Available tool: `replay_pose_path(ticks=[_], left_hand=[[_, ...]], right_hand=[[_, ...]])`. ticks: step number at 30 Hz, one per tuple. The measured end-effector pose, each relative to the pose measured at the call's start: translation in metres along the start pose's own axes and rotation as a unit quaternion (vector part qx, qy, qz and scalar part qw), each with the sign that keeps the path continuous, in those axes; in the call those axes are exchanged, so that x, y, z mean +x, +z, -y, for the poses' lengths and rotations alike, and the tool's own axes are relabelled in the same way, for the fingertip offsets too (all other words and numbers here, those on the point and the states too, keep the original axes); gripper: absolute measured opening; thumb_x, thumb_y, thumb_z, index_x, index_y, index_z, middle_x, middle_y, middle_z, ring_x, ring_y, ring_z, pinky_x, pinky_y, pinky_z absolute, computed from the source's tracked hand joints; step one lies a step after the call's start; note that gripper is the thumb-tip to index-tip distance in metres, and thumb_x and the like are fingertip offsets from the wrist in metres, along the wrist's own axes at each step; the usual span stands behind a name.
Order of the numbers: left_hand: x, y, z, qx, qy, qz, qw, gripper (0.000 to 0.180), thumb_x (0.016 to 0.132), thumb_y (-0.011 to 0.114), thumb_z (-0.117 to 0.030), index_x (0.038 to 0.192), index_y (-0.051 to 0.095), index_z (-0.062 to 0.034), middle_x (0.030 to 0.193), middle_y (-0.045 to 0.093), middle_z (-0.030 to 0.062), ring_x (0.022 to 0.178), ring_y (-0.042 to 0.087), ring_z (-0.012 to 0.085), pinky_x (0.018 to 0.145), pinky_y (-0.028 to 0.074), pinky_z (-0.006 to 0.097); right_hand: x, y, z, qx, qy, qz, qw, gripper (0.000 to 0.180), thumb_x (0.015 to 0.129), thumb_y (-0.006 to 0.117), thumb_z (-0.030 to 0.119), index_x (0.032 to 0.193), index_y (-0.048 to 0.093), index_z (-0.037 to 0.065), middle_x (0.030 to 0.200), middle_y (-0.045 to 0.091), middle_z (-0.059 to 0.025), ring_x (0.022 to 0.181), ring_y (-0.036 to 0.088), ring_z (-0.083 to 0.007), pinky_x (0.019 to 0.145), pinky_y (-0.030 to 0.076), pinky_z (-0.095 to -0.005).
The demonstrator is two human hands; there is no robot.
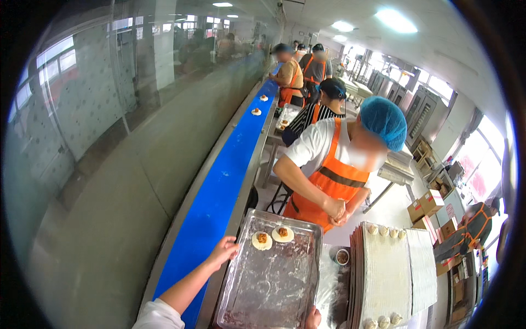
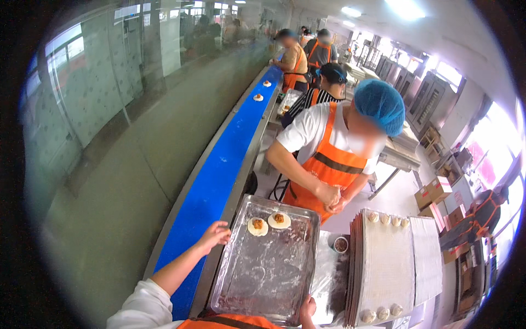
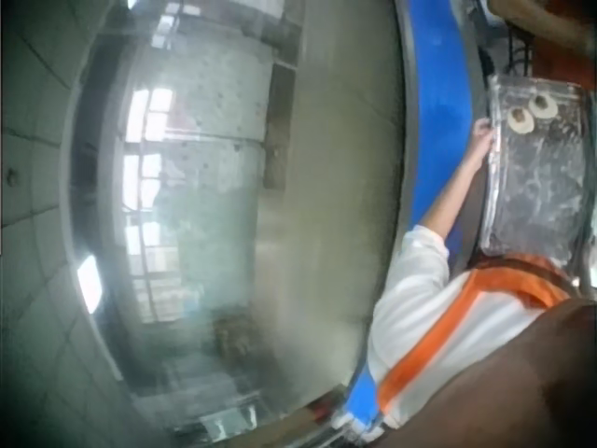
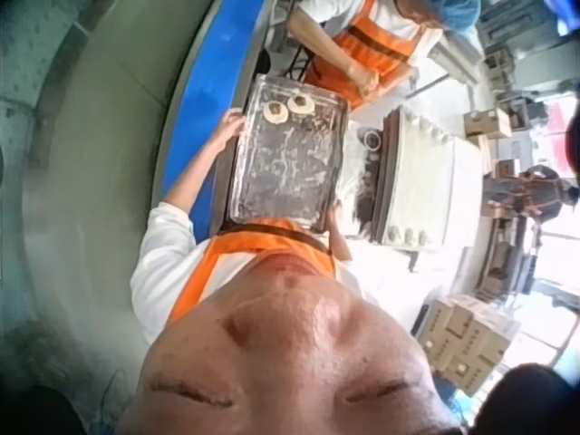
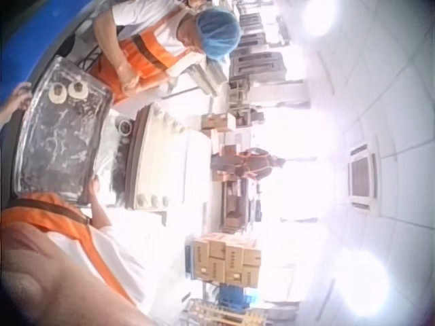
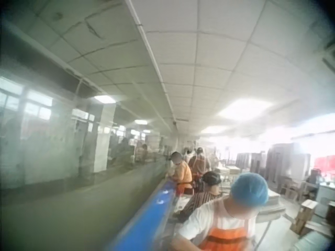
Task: The person places filling onto dough circles on a moving conveyor belt, folds the dough to enclose the filling, and places the finished dumplings onto a metal tray. The person repeats this process continuously alongside other workers.
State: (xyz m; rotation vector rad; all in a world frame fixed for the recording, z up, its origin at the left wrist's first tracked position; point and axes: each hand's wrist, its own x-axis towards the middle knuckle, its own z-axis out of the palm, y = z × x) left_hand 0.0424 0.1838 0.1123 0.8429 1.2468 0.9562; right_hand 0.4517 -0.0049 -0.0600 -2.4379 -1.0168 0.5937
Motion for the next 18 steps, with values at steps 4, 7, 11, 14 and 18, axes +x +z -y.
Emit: replay_pose_path(ticks=[4, 7, 11, 14, 18], left_hand=[[0.012, -0.011, -0.019, -0.120, -0.033, 0.001, 0.992, 0.030, 0.083, 0.056, -0.022, 0.107, 0.046, -0.0085, 0.088, 0.060, 0.0066, 0.072, 0.059, 0.0149, 0.062, 0.048, 0.028], [0.016, -0.001, -0.024, -0.129, -0.045, -0.008, 0.991, 0.025, 0.085, 0.053, -0.021, 0.106, 0.047, -0.0088, 0.091, 0.061, 0.0083, 0.076, 0.060, 0.0173, 0.066, 0.049, 0.030], [0.016, 0.006, -0.015, -0.140, -0.042, -0.007, 0.989, 0.025, 0.085, 0.052, -0.020, 0.106, 0.046, -0.0085, 0.091, 0.061, 0.0091, 0.076, 0.060, 0.0183, 0.065, 0.050, 0.030], [0.004, 0.016, 0.006, -0.156, -0.041, -0.026, 0.987, 0.027, 0.085, 0.052, -0.020, 0.107, 0.044, -0.0083, 0.092, 0.060, 0.0094, 0.075, 0.060, 0.0185, 0.064, 0.050, 0.030], [-0.030, 0.033, 0.042, -0.182, -0.085, -0.012, 0.979, 0.029, 0.084, 0.054, -0.021, 0.108, 0.044, -0.0080, 0.093, 0.060, 0.0100, 0.077, 0.060, 0.0188, 0.063, 0.050, 0.030]], right_hand=[[-0.020, -0.013, 0.028, 0.018, -0.017, 0.049, 0.999, 0.052, 0.089, 0.032, 0.041, 0.087, 0.058, -0.004, 0.083, 0.059, -0.0238, 0.080, 0.054, -0.0417, 0.071, 0.041, -0.0457], [-0.009, -0.008, 0.010, 0.006, -0.042, 0.033, 0.999, 0.051, 0.090, 0.028, 0.041, 0.092, 0.058, -0.001, 0.087, 0.059, -0.0242, 0.084, 0.054, -0.0423, 0.073, 0.041, -0.0474], [-0.018, -0.020, 0.031, -0.034, -0.009, 0.047, 0.998, 0.050, 0.090, 0.028, 0.039, 0.094, 0.057, -0.001, 0.089, 0.058, -0.0256, 0.085, 0.054, -0.0429, 0.074, 0.041, -0.0487], [-0.021, -0.023, 0.038, -0.031, -0.006, 0.053, 0.998, 0.049, 0.091, 0.029, 0.039, 0.091, 0.057, -0.002, 0.087, 0.058, -0.0259, 0.083, 0.054, -0.0436, 0.072, 0.042, -0.0490], [-0.021, -0.025, 0.038, -0.034, -0.015, 0.039, 0.999, 0.048, 0.091, 0.030, 0.037, 0.088, 0.057, -0.002, 0.084, 0.058, -0.0261, 0.081, 0.053, -0.0447, 0.071, 0.041, -0.0495]])
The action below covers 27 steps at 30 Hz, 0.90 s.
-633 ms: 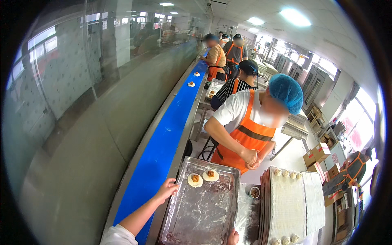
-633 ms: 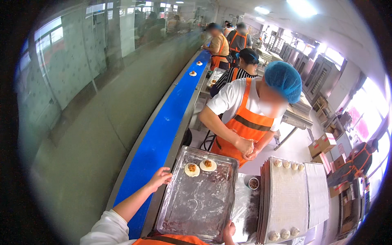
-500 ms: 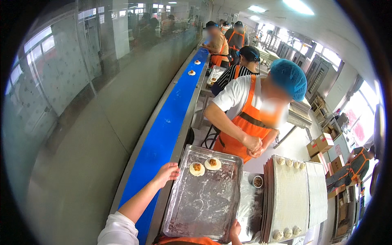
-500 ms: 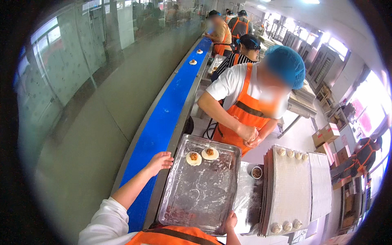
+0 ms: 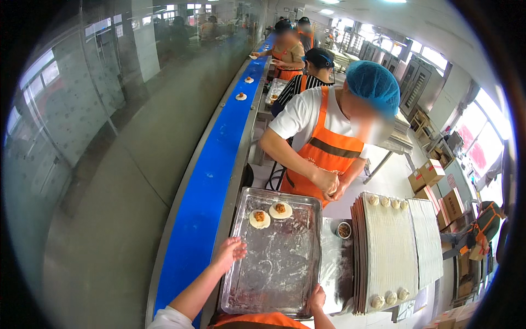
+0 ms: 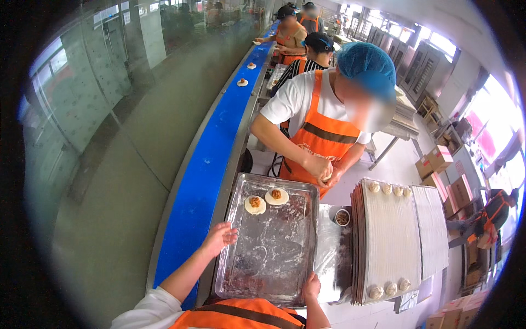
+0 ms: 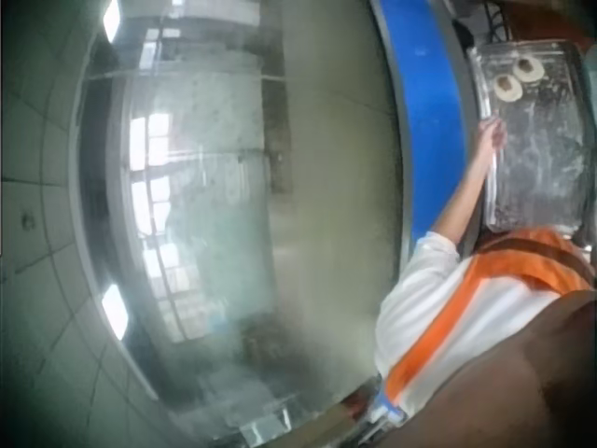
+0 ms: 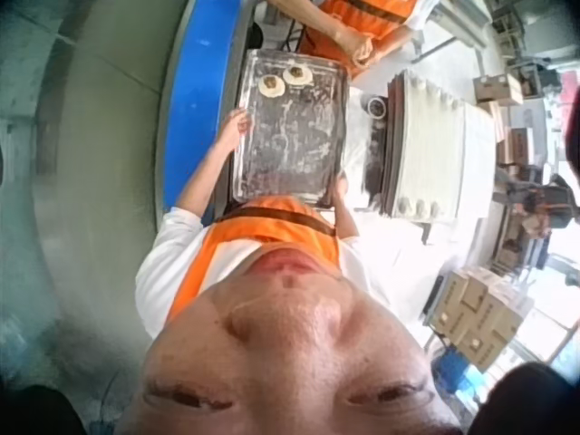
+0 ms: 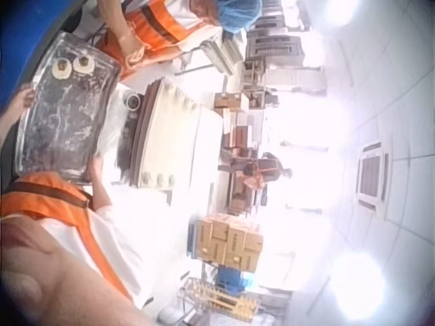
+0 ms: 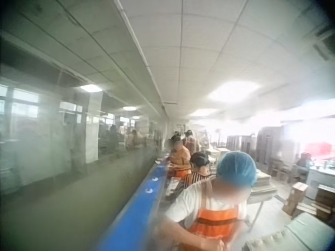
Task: The person places filling onto dough circles on a moving conveyor belt, folds the dough to enclose the filling, and places the finished dumplings onto a metal tray. The person repeats this process continuously alongside other workers.
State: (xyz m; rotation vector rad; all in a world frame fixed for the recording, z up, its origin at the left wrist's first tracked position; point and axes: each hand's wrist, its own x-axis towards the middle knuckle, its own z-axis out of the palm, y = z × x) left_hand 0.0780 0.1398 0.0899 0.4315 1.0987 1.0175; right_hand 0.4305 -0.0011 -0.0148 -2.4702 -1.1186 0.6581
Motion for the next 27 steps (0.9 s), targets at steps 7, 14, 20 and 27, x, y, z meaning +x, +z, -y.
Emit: replay_pose_path(ticks=[7, 14, 20, 27], left_hand=[[-0.025, -0.043, 0.035, -0.021, -0.049, -0.006, 0.999, 0.027, 0.084, 0.054, -0.021, 0.106, 0.046, -0.0081, 0.093, 0.061, 0.0112, 0.076, 0.061, 0.0193, 0.062, 0.051, 0.031], [0.002, -0.073, -0.042, -0.059, -0.002, -0.020, 0.998, 0.026, 0.081, 0.059, -0.023, 0.099, 0.049, -0.0074, 0.086, 0.060, 0.0077, 0.072, 0.059, 0.0181, 0.062, 0.051, 0.032], [0.059, -0.086, -0.119, 0.003, 0.039, -0.046, 0.998, 0.027, 0.082, 0.056, -0.022, 0.104, 0.052, -0.0075, 0.098, 0.058, 0.0112, 0.082, 0.058, 0.0225, 0.071, 0.050, 0.036], [0.173, -0.062, -0.202, 0.050, 0.027, -0.074, 0.996, 0.046, 0.083, 0.055, -0.029, 0.120, 0.041, -0.0040, 0.110, 0.053, 0.0136, 0.093, 0.053, 0.0245, 0.077, 0.047, 0.037]], right_hand=[[-0.009, -0.003, 0.007, 0.012, 0.013, -0.014, 1.000, 0.054, 0.090, 0.031, 0.043, 0.084, 0.058, -0.004, 0.079, 0.059, -0.0241, 0.078, 0.055, -0.0420, 0.069, 0.041, -0.0464], [0.020, 0.004, -0.061, 0.299, 0.179, -0.002, 0.937, 0.054, 0.089, 0.034, 0.042, 0.084, 0.057, -0.006, 0.065, 0.056, -0.0104, 0.061, 0.053, -0.0182, 0.059, 0.042, -0.0321], [0.010, -0.008, -0.017, 0.153, 0.066, -0.037, 0.985, 0.046, 0.089, 0.038, 0.038, 0.088, 0.057, -0.004, 0.071, 0.056, -0.0140, 0.065, 0.053, -0.0238, 0.064, 0.041, -0.0351], [0.015, 0.007, 0.027, 0.067, -0.015, -0.086, 0.994, 0.037, 0.090, 0.038, 0.029, 0.079, 0.052, -0.002, 0.072, 0.054, -0.0206, 0.066, 0.050, -0.0372, 0.062, 0.039, -0.0418]])
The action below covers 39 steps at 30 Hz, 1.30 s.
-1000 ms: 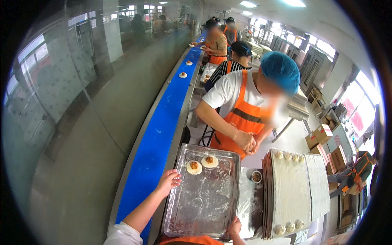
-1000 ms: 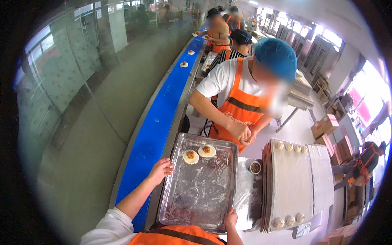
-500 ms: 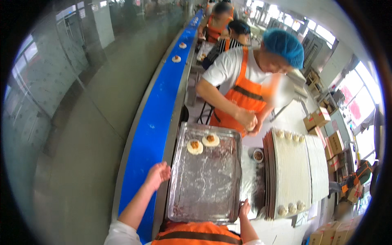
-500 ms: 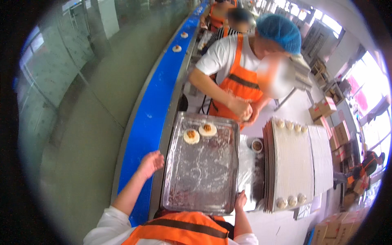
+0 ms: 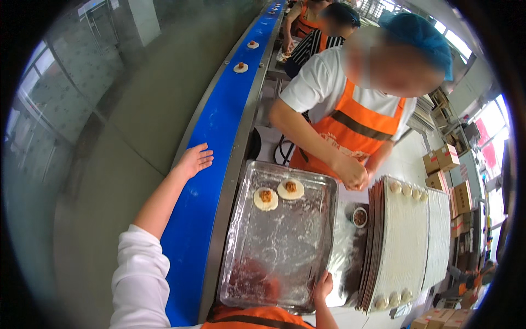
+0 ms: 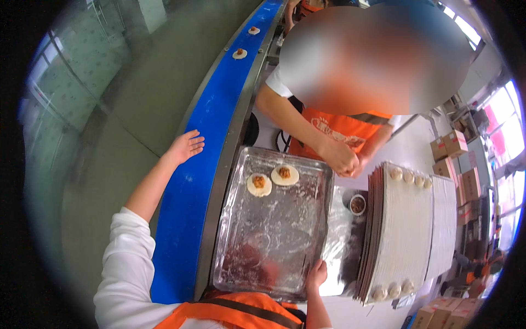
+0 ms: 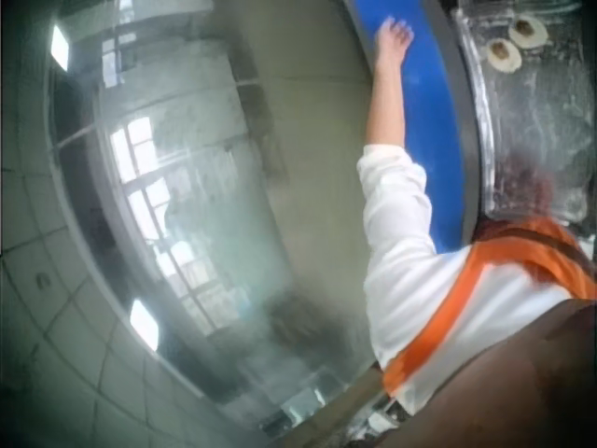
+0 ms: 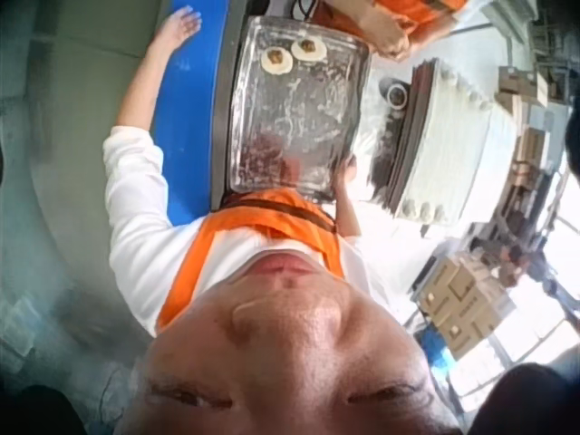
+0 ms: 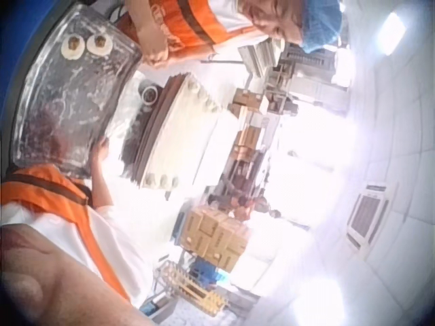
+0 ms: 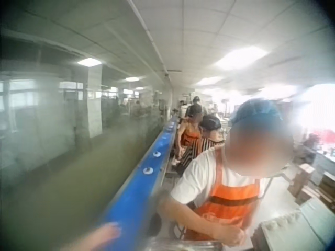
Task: The person places filling onto dough circles on a moving conveyor belt, folds the dough to enclose the filling, and places the finished dumplings onto a metal tray. The person repeats this process continuously alongside other workers.
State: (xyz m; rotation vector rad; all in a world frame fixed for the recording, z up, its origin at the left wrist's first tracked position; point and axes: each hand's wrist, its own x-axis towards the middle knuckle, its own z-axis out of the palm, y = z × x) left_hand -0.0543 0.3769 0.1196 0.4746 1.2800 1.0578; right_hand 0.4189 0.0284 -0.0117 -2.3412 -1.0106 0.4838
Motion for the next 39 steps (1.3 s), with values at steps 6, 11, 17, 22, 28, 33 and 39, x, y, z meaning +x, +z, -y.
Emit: replay_pose_path(ticks=[6, 11, 17, 22, 28, 33, 39], left_hand=[[0.114, 0.014, -0.039, 0.081, 0.049, -0.061, 0.994, 0.067, 0.079, 0.057, -0.043, 0.126, 0.034, -0.0007, 0.120, 0.046, 0.0166, 0.098, 0.051, 0.0259, 0.078, 0.047, 0.037], [0.185, 0.031, -0.056, 0.116, 0.092, -0.112, 0.983, 0.075, 0.075, 0.060, -0.048, 0.125, 0.035, 0.0013, 0.121, 0.044, 0.0193, 0.098, 0.051, 0.0276, 0.079, 0.047, 0.039], [0.250, 0.046, -0.066, 0.136, 0.141, -0.158, 0.968, 0.079, 0.072, 0.062, -0.050, 0.124, 0.036, 0.0039, 0.120, 0.042, 0.0214, 0.102, 0.048, 0.0308, 0.081, 0.045, 0.041], [0.278, 0.046, -0.066, 0.154, 0.164, -0.184, 0.957, 0.071, 0.073, 0.062, -0.049, 0.117, 0.043, 0.0043, 0.110, 0.045, 0.0174, 0.097, 0.048, 0.0279, 0.082, 0.043, 0.040], [0.258, 0.038, -0.042, 0.119, 0.282, -0.259, 0.916, 0.037, 0.076, 0.061, -0.039, 0.087, 0.056, -0.0047, 0.078, 0.053, 0.0034, 0.071, 0.047, 0.0137, 0.064, 0.039, 0.030], [0.076, 0.079, 0.093, 0.022, 0.320, -0.148, 0.935, 0.042, 0.077, 0.058, -0.017, 0.115, 0.045, -0.0072, 0.104, 0.053, 0.0050, 0.094, 0.049, 0.0138, 0.079, 0.042, 0.028], [-0.146, 0.091, 0.227, 0.060, 0.229, -0.116, 0.964, 0.050, 0.082, 0.059, -0.019, 0.123, 0.034, -0.0071, 0.113, 0.047, 0.0079, 0.100, 0.046, 0.0177, 0.084, 0.041, 0.032]], right_hand=[[-0.001, 0.003, 0.010, 0.022, 0.019, 0.022, 0.999, 0.035, 0.091, 0.038, 0.026, 0.080, 0.050, -0.004, 0.069, 0.052, -0.0208, 0.061, 0.048, -0.0350, 0.060, 0.039, -0.0402], [-0.001, 0.004, 0.009, 0.022, -0.003, 0.017, 1.000, 0.033, 0.092, 0.037, 0.024, 0.075, 0.047, -0.003, 0.063, 0.046, -0.0196, 0.056, 0.043, -0.0330, 0.055, 0.037, -0.0386], [-0.008, 0.009, -0.020, -0.049, 0.108, 0.053, 0.992, 0.041, 0.091, 0.035, 0.036, 0.101, 0.055, 0.001, 0.088, 0.060, -0.0184, 0.075, 0.055, -0.0307, 0.069, 0.044, -0.0378], [0.001, 0.011, -0.013, -0.024, 0.145, 0.075, 0.986, 0.039, 0.091, 0.037, 0.033, 0.099, 0.055, 0.000, 0.086, 0.060, -0.0183, 0.073, 0.054, -0.0283, 0.067, 0.043, -0.0374], [0.002, 0.014, -0.014, -0.054, 0.146, 0.073, 0.985, 0.036, 0.090, 0.040, 0.030, 0.101, 0.054, -0.001, 0.085, 0.059, -0.0205, 0.073, 0.054, -0.0312, 0.067, 0.043, -0.0389], [-0.008, 0.009, -0.048, -0.185, -0.089, 0.107, 0.973, 0.040, 0.081, 0.058, 0.029, 0.112, 0.047, 0.005, 0.100, 0.057, -0.0173, 0.076, 0.057, -0.0337, 0.072, 0.046, -0.0432], [0.002, 0.001, -0.035, -0.161, -0.139, 0.153, 0.965, 0.036, 0.082, 0.056, 0.030, 0.106, 0.048, 0.003, 0.095, 0.057, -0.0176, 0.076, 0.058, -0.0331, 0.070, 0.047, -0.0427]])
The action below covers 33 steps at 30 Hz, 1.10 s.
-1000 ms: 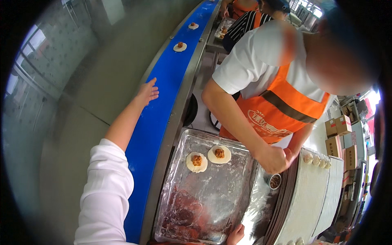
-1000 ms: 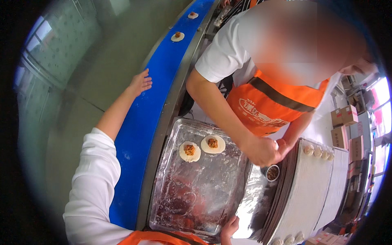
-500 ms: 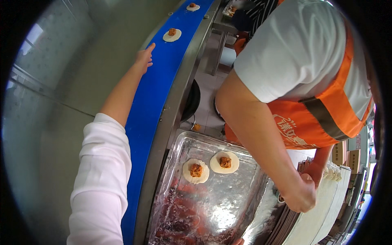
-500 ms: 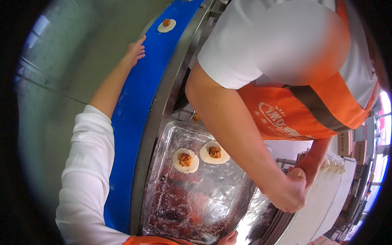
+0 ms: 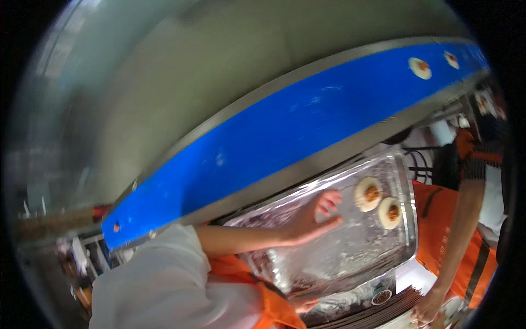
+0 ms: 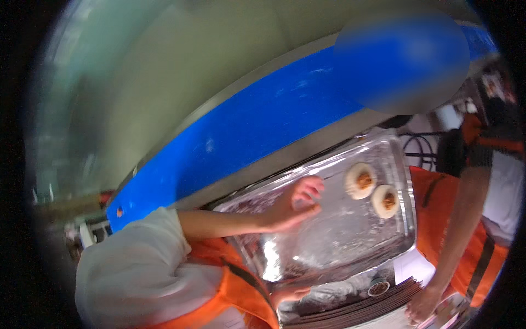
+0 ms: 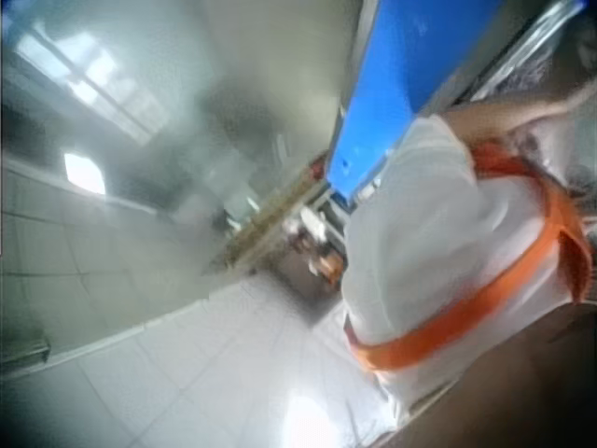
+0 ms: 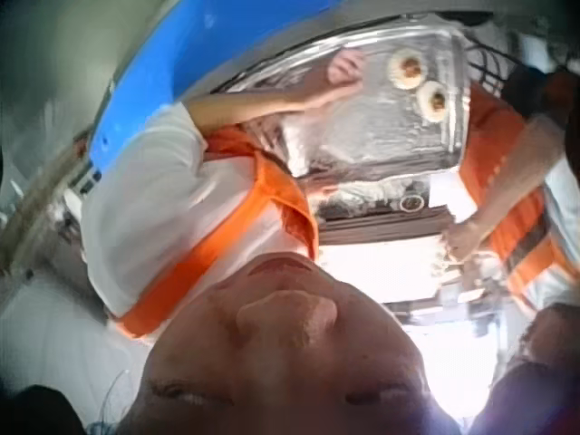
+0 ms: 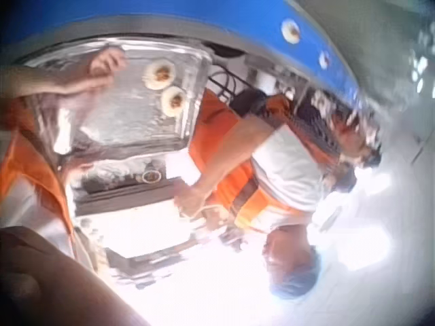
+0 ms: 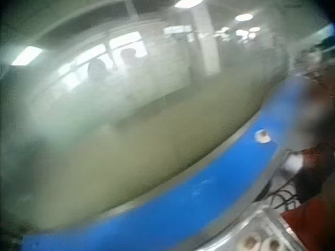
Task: The person places filling onto dough circles on a moving conveyor belt, folds the dough to enclose the filling, and places the finished dumplings onto a metal tray. The person repeats this process continuously alongside other workers.
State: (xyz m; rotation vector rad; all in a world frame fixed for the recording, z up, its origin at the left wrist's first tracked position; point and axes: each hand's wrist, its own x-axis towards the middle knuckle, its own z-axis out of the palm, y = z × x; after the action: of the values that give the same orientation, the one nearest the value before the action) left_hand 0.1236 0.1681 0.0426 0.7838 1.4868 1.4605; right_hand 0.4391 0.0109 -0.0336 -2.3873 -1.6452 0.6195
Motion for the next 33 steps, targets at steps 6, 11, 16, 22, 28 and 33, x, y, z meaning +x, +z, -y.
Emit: replay_pose_path(ticks=[6, 11, 16, 22, 28, 33], left_hand=[[-0.119, 0.015, -0.024, -0.082, -0.008, 0.090, 0.993, 0.061, 0.082, 0.057, -0.035, 0.125, 0.029, -0.0040, 0.114, 0.044, 0.0126, 0.097, 0.048, 0.0205, 0.082, 0.043, 0.034], [-0.198, -0.009, -0.029, -0.098, 0.045, 0.016, 0.994, 0.061, 0.080, 0.058, -0.035, 0.125, 0.029, -0.0037, 0.113, 0.044, 0.0130, 0.094, 0.049, 0.0212, 0.079, 0.043, 0.035], [-0.306, -0.024, -0.028, -0.098, 0.104, -0.091, 0.986, 0.061, 0.081, 0.057, -0.036, 0.125, 0.029, -0.0045, 0.114, 0.044, 0.0131, 0.093, 0.050, 0.0203, 0.077, 0.044, 0.034], [-0.441, 0.001, -0.013, -0.099, 0.199, -0.165, 0.961, 0.064, 0.080, 0.059, -0.035, 0.125, 0.027, -0.0014, 0.111, 0.043, 0.0150, 0.090, 0.050, 0.0212, 0.071, 0.046, 0.032], [-0.526, 0.012, -0.021, -0.086, 0.268, -0.200, 0.939, 0.063, 0.080, 0.059, -0.032, 0.126, 0.027, -0.0033, 0.111, 0.043, 0.0144, 0.089, 0.050, 0.0204, 0.072, 0.046, 0.033], [-0.554, 0.018, -0.028, -0.090, 0.298, -0.237, 0.920, 0.062, 0.078, 0.061, -0.026, 0.125, 0.028, -0.0029, 0.109, 0.044, 0.0144, 0.086, 0.050, 0.0194, 0.070, 0.046, 0.031]], right_hand=[[0.016, -0.013, -0.002, -0.005, -0.035, 0.006, 0.999, 0.034, 0.083, 0.054, 0.030, 0.099, 0.049, 0.000, 0.091, 0.057, -0.0178, 0.075, 0.058, -0.0326, 0.068, 0.048, -0.0421], [0.023, -0.009, -0.005, 0.034, -0.064, 0.002, 0.997, 0.037, 0.083, 0.054, 0.031, 0.098, 0.050, -0.003, 0.092, 0.057, -0.0189, 0.078, 0.057, -0.0331, 0.068, 0.049, -0.0426], [0.013, 0.007, -0.003, 0.148, -0.038, 0.014, 0.988, 0.043, 0.082, 0.055, 0.033, 0.097, 0.051, -0.007, 0.095, 0.056, -0.0207, 0.084, 0.057, -0.0341, 0.068, 0.049, -0.0435], [0.006, 0.025, -0.033, 0.358, -0.014, 0.126, 0.925, 0.041, 0.079, 0.060, 0.027, 0.100, 0.050, -0.008, 0.097, 0.055, -0.0223, 0.080, 0.059, -0.0323, 0.055, 0.051, -0.0409], [0.005, 0.024, -0.046, 0.385, -0.042, 0.255, 0.886, 0.028, 0.076, 0.065, 0.018, 0.084, 0.050, -0.004, 0.072, 0.056, -0.0147, 0.053, 0.057, -0.0239, 0.040, 0.050, -0.0322], [0.062, 0.053, -0.056, 0.360, -0.014, 0.287, 0.888, 0.026, 0.080, 0.062, 0.022, 0.069, 0.053, 0.000, 0.058, 0.054, -0.0093, 0.045, 0.053, -0.0187, 0.038, 0.047, -0.0286]])
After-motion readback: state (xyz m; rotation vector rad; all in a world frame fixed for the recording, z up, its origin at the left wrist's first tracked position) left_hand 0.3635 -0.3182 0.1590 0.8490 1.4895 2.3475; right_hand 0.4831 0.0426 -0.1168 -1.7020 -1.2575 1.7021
